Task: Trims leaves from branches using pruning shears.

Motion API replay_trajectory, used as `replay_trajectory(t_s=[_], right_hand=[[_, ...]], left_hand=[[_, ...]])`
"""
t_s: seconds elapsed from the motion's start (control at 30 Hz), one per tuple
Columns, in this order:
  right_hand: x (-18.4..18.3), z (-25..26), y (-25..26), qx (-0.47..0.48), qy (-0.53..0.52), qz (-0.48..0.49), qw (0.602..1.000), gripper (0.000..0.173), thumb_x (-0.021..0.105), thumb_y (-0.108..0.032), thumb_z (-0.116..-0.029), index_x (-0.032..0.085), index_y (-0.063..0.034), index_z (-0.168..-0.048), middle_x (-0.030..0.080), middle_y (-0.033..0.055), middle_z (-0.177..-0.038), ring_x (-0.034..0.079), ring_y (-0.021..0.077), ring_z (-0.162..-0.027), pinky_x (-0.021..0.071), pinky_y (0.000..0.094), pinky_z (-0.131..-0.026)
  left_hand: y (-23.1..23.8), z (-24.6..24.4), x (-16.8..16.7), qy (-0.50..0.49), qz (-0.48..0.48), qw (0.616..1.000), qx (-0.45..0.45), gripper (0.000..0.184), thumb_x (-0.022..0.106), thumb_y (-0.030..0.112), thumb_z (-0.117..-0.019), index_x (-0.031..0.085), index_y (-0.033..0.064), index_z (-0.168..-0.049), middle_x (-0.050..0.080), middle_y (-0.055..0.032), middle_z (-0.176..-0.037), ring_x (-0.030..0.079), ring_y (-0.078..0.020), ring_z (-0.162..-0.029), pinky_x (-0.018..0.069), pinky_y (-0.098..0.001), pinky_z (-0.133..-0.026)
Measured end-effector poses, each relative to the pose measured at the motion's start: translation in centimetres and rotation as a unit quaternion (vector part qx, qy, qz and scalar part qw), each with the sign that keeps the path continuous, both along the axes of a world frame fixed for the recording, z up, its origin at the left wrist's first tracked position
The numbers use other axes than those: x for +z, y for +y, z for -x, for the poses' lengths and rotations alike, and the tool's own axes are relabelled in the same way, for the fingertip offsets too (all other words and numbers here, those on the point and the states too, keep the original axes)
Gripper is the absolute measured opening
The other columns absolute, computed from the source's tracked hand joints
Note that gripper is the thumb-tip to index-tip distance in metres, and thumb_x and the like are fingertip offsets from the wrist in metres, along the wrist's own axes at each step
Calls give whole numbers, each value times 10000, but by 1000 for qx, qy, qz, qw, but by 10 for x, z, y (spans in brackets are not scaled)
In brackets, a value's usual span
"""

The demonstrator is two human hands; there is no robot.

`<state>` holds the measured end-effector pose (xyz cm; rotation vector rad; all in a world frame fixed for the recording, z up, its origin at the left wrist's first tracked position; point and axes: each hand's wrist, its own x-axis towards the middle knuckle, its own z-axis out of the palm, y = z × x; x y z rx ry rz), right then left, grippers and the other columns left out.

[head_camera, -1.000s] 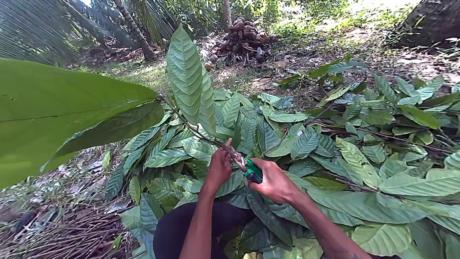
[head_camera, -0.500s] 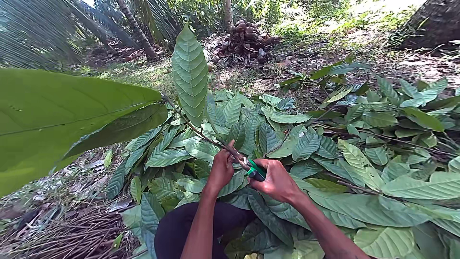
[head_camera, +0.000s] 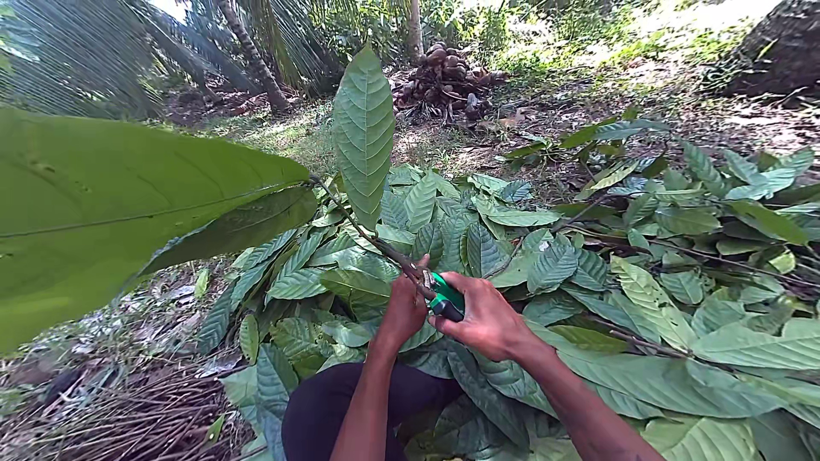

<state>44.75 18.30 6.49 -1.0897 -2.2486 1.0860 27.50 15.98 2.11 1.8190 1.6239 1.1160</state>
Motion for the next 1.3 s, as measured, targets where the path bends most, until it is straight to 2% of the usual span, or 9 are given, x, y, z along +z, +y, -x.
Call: replay_trajectory(t_s=[0.5, 0.77, 0.8, 0.9, 0.97, 1.03, 1.1, 1.2, 1.3], right_hand=[[-5, 3, -1, 3, 20, 11, 1000, 499, 727, -424, -800, 681, -100, -1177, 694, 44, -973, 661, 167, -905, 524, 426, -807], [-16, 9, -4, -37, 114, 38, 992, 307, 714, -351, -789, 723, -120, -992, 658, -56, -779, 601, 22, -676, 502, 263, -636], [-17, 9, -3, -38, 120, 41, 991, 307, 710, -351, -793, 718, -119, -994, 648, -62, -768, 591, 19, -662, 496, 258, -626], [-24, 4, -1, -37, 109, 39, 993, 346, 702, -392, -779, 705, -122, -995, 625, -62, -753, 579, 37, -648, 492, 278, -613], [-29, -4, 1, -33, 91, 37, 995, 389, 712, -396, -784, 709, -108, -1044, 649, -37, -790, 601, 63, -680, 513, 302, -644], [-35, -10, 1, -36, 78, 42, 995, 412, 722, -381, -790, 704, -89, -1080, 656, -14, -813, 607, 81, -696, 520, 316, -663], [-41, -13, 0, -43, 70, 49, 995, 442, 727, -367, -784, 705, -79, -1118, 669, -3, -841, 617, 90, -716, 525, 322, -676], [-41, -11, -5, -41, 53, 41, 997, 490, 725, -395, -768, 698, -98, -1156, 684, -1, -869, 639, 104, -743, 540, 356, -693], [-30, -6, -12, -17, 11, 24, 1000, 533, 724, -452, -748, 691, -121, -1166, 687, 20, -891, 657, 162, -787, 543, 440, -718]], left_hand=[[0, 1, -7, 2, -34, 999, -24, 533, 554, -66, -894, 493, -136, -1418, 695, -224, -1153, 669, -206, -1072, 484, -334, -1025], [4, 7, -9, -19, -15, 999, -24, 382, 474, -1, -991, 576, -112, -1343, 699, -191, -1135, 668, -202, -1046, 498, -350, -996], [3, 9, -7, -57, 0, 998, -17, 395, 458, 20, -1015, 524, -118, -1380, 687, -175, -1164, 672, -171, -1041, 520, -325, -976], [-10, 23, 8, -259, -14, 964, 60, 701, 439, 41, -1023, 34, -62, -1586, 648, -162, -1204, 686, -177, -1055, 579, -350, -922], [-21, 37, 24, -391, -117, 893, 189, 698, 411, 55, -1056, -22, 43, -1603, 664, -179, -1151, 713, -234, -1026, 599, -407, -887], [-31, 56, 39, -445, -238, 807, 306, 531, 327, 87, -1104, 78, 63, -1573, 631, -117, -991, 714, -207, -846, 616, -385, -784], [-37, 71, 43, -438, -299, 766, 362, 356, 239, 115, -1118, 260, 34, -1464, 535, 10, -820, 614, -87, -646, 580, -267, -646], [-44, 76, 37, -417, -264, 802, 337, 326, 254, 56, -1091, 502, -21, -1286, 503, 58, -749, 526, -31, -604, 499, -189, -604], [-48, 69, 33, -379, -211, 854, 286, 314, 345, 2, -1071, 534, -71, -1311, 607, -2, -834, 625, -73, -695, 572, -240, -694]])
